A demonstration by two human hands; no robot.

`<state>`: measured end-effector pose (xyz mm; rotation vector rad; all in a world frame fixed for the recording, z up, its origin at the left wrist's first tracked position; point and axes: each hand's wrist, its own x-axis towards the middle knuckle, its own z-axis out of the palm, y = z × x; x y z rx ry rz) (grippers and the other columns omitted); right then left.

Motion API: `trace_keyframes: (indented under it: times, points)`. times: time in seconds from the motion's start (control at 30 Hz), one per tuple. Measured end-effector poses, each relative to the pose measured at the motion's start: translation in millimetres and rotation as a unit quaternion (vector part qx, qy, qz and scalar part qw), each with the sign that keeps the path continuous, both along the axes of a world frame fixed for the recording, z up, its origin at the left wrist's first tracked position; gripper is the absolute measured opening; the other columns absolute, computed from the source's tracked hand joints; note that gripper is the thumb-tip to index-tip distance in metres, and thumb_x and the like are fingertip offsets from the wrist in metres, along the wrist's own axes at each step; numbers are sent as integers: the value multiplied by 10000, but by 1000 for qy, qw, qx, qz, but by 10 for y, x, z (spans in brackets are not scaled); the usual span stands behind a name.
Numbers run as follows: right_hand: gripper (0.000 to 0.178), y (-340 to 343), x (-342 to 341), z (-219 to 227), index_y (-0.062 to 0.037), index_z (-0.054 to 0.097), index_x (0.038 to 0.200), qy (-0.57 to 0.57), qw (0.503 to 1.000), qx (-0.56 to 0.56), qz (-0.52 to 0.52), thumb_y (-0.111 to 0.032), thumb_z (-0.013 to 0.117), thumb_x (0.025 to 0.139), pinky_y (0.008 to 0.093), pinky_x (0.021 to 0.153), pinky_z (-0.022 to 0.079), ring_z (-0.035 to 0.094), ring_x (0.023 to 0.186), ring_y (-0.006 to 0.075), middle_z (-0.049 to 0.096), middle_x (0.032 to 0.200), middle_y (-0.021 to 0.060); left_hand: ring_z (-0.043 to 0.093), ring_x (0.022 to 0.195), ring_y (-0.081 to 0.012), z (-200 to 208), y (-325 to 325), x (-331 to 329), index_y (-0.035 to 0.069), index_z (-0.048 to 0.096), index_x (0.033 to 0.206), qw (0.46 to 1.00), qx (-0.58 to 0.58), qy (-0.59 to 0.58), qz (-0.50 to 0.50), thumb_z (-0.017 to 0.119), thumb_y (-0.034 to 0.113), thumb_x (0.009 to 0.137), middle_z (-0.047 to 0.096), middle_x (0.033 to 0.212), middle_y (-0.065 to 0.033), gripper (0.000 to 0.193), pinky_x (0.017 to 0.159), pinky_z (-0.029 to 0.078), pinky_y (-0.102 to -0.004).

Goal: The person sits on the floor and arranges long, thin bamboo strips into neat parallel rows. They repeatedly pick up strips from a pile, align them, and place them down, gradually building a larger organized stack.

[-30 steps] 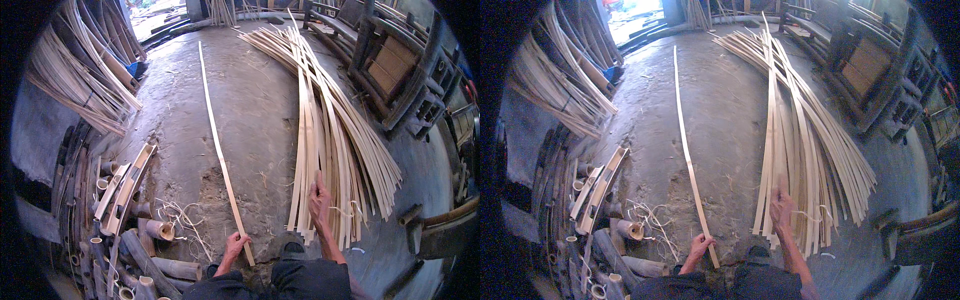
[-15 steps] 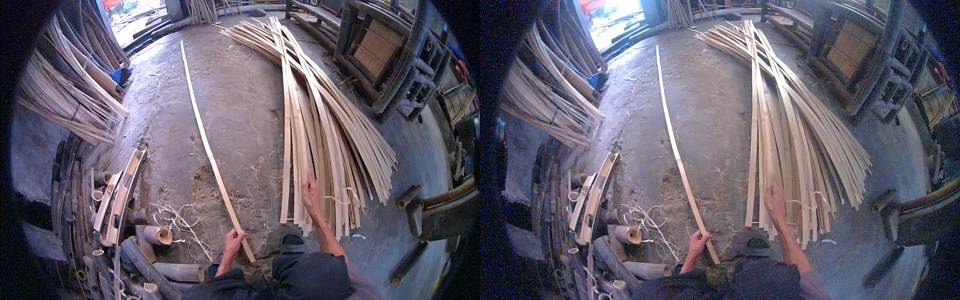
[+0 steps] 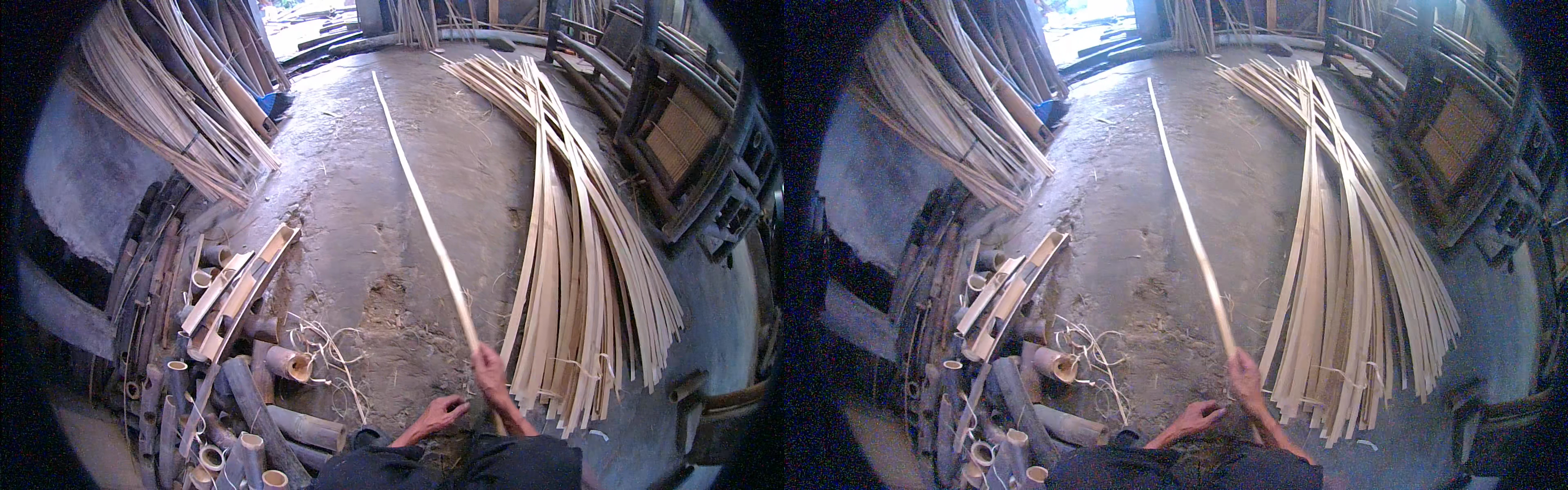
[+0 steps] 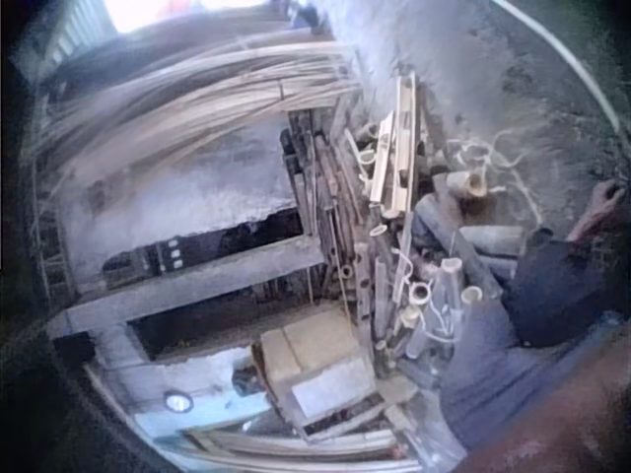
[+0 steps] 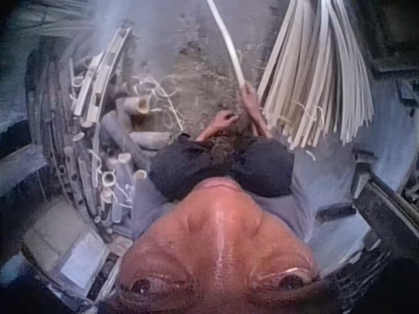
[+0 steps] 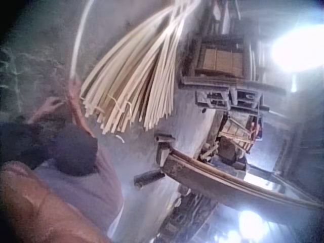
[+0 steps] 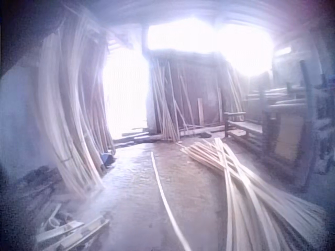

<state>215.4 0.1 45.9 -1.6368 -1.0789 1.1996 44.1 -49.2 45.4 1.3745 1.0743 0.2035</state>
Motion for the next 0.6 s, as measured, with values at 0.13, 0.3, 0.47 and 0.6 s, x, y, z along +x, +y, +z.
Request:
trace_keyframes:
  times: [0.13,0.3,0.47,0.6]
  points:
    - [390,187,486,705,-2,562,1288,-78,983,112,-125,-233,561,974,251,694,442,531,806,101,605,916,34,603,817,-130,-124,-192,-220,37,653,1086,995,-10,-48,88,606,332,926,670,905,-42,339,746,486,-288]
    - [450,203,1343,1238,48,500,1333,-169,954,166,-182,-189,588,961,271,912,457,590,1050,151,640,1177,119,604,815,-116,-105,-208,-361,43,655,1084,991,-26,-58,119,615,343,919,668,895,-34,345,749,488,-284]
    - [430,91,2188,1369,8,521,1332,-326,913,168,-176,-163,607,947,207,690,444,519,778,64,634,963,-6,615,815,-114,-198,-246,-370,37,650,1087,991,-15,-41,126,623,314,915,672,913,-38,326,752,493,-276]
    - [438,-16,2932,1334,2,522,1330,-348,899,173,-200,-200,604,951,217,751,451,549,836,65,644,1033,-2,627,821,-121,-173,-289,-398,23,643,1090,990,-36,-30,135,625,262,918,676,928,-50,295,756,496,-276]
